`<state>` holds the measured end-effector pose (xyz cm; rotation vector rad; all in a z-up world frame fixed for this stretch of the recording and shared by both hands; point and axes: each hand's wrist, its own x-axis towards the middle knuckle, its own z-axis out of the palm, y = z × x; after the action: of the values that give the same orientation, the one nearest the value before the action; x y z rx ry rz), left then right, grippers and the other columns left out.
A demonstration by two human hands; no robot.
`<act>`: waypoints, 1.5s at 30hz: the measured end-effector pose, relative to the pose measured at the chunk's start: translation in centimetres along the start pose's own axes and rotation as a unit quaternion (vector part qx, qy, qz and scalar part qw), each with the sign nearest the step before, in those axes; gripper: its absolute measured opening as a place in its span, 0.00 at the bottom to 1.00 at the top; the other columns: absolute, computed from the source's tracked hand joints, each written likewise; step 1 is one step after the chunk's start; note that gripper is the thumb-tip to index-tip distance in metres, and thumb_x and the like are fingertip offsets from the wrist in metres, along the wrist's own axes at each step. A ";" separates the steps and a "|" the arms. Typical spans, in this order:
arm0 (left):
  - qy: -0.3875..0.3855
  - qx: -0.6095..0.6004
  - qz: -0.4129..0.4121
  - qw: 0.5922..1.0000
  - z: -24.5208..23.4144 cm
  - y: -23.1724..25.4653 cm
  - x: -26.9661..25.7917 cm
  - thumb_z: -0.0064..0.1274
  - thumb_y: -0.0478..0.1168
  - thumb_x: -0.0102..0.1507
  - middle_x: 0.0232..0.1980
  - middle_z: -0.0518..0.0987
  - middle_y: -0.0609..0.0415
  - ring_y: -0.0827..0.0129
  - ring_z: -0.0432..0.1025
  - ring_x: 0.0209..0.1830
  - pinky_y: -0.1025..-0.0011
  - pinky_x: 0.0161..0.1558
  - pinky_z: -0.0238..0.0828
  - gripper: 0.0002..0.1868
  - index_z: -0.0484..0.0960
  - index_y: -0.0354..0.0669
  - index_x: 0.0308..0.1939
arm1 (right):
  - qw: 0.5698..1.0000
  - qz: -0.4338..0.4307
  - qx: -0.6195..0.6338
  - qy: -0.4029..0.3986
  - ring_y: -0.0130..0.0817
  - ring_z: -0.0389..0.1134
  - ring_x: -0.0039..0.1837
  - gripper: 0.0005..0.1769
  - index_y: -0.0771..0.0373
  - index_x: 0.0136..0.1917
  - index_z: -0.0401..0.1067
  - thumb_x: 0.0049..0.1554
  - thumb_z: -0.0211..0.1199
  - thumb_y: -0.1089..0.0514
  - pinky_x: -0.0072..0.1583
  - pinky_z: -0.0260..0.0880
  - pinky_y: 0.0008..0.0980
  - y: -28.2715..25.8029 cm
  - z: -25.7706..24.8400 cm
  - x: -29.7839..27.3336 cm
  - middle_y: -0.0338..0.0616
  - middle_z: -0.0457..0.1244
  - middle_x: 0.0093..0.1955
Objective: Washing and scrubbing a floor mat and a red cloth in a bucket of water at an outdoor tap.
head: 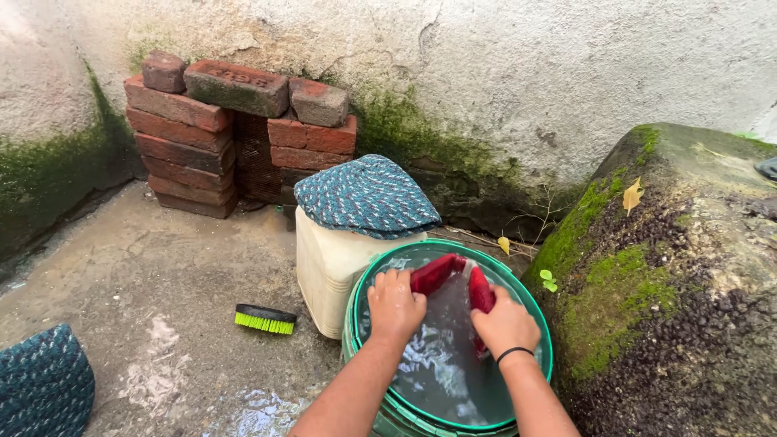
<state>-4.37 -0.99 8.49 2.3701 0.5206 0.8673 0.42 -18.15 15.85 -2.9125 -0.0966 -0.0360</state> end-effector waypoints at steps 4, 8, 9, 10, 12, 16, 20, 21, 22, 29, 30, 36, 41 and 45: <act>0.045 -0.020 0.018 0.999 -0.2 0.1 0.1 0.58 0.41 0.51 0.46 0.77 0.50 0.52 0.69 0.51 0.52 0.49 0.66 0.22 0.83 0.46 0.50 | 0.999 -0.006 0.016 0.044 0.52 0.72 0.61 0.39 0.39 0.72 0.67 0.48 0.67 0.40 0.63 0.72 0.47 1.1 0.8 0.9 0.49 0.71 0.60; 0.030 -0.008 0.004 1.000 0.6 -0.3 0.0 0.59 0.41 0.50 0.47 0.77 0.50 0.52 0.69 0.51 0.51 0.49 0.66 0.24 0.82 0.46 0.51 | 0.999 -0.020 0.008 0.030 0.52 0.72 0.62 0.41 0.41 0.73 0.65 0.47 0.68 0.41 0.63 0.72 0.47 1.4 1.3 0.9 0.50 0.69 0.61; 0.010 0.002 -0.008 1.000 0.9 -0.4 0.1 0.59 0.41 0.51 0.47 0.77 0.49 0.52 0.69 0.52 0.51 0.50 0.66 0.24 0.81 0.46 0.52 | 1.000 -0.023 0.000 0.012 0.52 0.72 0.62 0.42 0.42 0.74 0.63 0.46 0.69 0.41 0.63 0.72 0.47 1.5 1.4 0.9 0.51 0.69 0.61; 0.010 0.002 -0.008 1.000 1.0 -0.5 0.0 0.59 0.41 0.51 0.47 0.77 0.49 0.52 0.69 0.52 0.51 0.50 0.66 0.24 0.81 0.46 0.52 | 1.000 -0.023 0.000 0.011 0.52 0.72 0.62 0.42 0.42 0.74 0.63 0.46 0.69 0.41 0.63 0.72 0.47 1.7 2.0 1.1 0.51 0.69 0.61; -0.037 0.021 -0.030 0.999 1.3 -0.8 -0.1 0.60 0.42 0.51 0.49 0.77 0.48 0.51 0.69 0.55 0.50 0.53 0.66 0.25 0.80 0.45 0.53 | 0.999 -0.035 -0.014 -0.030 0.52 0.71 0.63 0.47 0.46 0.76 0.59 0.45 0.70 0.44 0.64 0.72 0.47 2.2 3.3 1.4 0.53 0.68 0.62; -0.081 0.013 -0.044 0.996 3.8 -2.6 -0.2 0.63 0.46 0.52 0.51 0.77 0.43 0.47 0.70 0.56 0.51 0.56 0.68 0.26 0.80 0.42 0.53 | 0.997 -0.044 -0.028 -0.049 0.55 0.71 0.63 0.49 0.51 0.79 0.54 0.47 0.68 0.49 0.64 0.71 0.48 4.7 8.5 4.5 0.59 0.68 0.61; -0.142 -0.049 -0.070 0.986 7.5 -4.4 0.3 0.58 0.51 0.61 0.50 0.80 0.36 0.42 0.74 0.55 0.51 0.58 0.70 0.21 0.81 0.37 0.49 | 0.997 -0.061 0.049 -0.019 0.59 0.70 0.62 0.39 0.58 0.74 0.61 0.53 0.64 0.45 0.64 0.69 0.51 4.3 9.4 4.7 0.63 0.69 0.58; -0.143 -0.081 -0.086 0.983 8.3 -4.6 0.6 0.55 0.51 0.64 0.49 0.81 0.34 0.41 0.75 0.54 0.50 0.57 0.70 0.20 0.82 0.36 0.47 | 0.993 -0.064 0.095 -0.001 0.60 0.70 0.61 0.35 0.60 0.71 0.64 0.56 0.62 0.41 0.63 0.69 0.52 4.0 9.6 4.8 0.64 0.69 0.57; -0.144 -0.083 -0.085 0.982 8.8 -4.5 0.9 0.55 0.51 0.64 0.49 0.81 0.34 0.41 0.75 0.54 0.50 0.57 0.70 0.20 0.82 0.36 0.47 | 0.994 -0.062 0.094 0.000 0.60 0.70 0.61 0.35 0.60 0.71 0.64 0.56 0.62 0.41 0.63 0.69 0.52 3.4 9.8 4.7 0.64 0.69 0.57; -0.179 -0.380 -0.211 0.883 11.4 -4.5 2.7 0.39 0.55 0.72 0.55 0.80 0.36 0.42 0.73 0.58 0.53 0.58 0.69 0.23 0.80 0.41 0.54 | 0.955 -0.128 0.255 0.077 0.68 0.70 0.52 0.23 0.57 0.56 0.71 0.64 0.47 0.39 0.54 0.68 0.60 -4.6 7.8 0.6 0.64 0.69 0.47; -0.208 -0.486 -0.250 0.811 10.3 -4.1 2.5 0.39 0.54 0.72 0.57 0.80 0.38 0.46 0.73 0.59 0.54 0.58 0.69 0.23 0.80 0.42 0.56 | 0.953 -0.133 0.260 0.083 0.68 0.69 0.51 0.22 0.56 0.54 0.71 0.64 0.45 0.39 0.52 0.68 0.62 -5.8 6.7 -0.7 0.64 0.69 0.46; -0.301 -0.562 -0.226 0.736 10.9 -5.1 2.0 0.42 0.57 0.72 0.61 0.78 0.54 0.67 0.69 0.60 0.61 0.59 0.63 0.27 0.78 0.44 0.66 | 0.970 -0.096 0.201 0.098 0.70 0.69 0.49 0.23 0.56 0.51 0.67 0.65 0.42 0.38 0.51 0.65 0.65 -6.3 5.4 -1.7 0.64 0.69 0.44; -0.378 -0.528 -0.263 0.713 9.8 -2.7 0.5 0.43 0.58 0.71 0.55 0.79 0.54 0.67 0.70 0.50 0.61 0.55 0.66 0.26 0.78 0.45 0.62 | 0.968 -0.060 0.213 0.116 0.70 0.68 0.51 0.25 0.59 0.50 0.69 0.66 0.42 0.39 0.53 0.65 0.65 -0.8 8.9 4.4 0.64 0.68 0.46; -0.337 -0.532 -0.151 0.762 16.8 -5.6 0.1 0.44 0.58 0.74 0.48 0.80 0.50 0.68 0.70 0.44 0.64 0.51 0.68 0.29 0.82 0.32 0.53 | 0.965 -0.080 0.228 0.100 0.70 0.67 0.54 0.24 0.61 0.48 0.73 0.65 0.46 0.42 0.55 0.65 0.62 0.6 10.7 5.2 0.65 0.68 0.48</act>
<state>6.18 -2.84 -5.62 1.2990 0.0337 0.0202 5.87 -16.04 5.48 -2.4191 -0.2687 -0.2936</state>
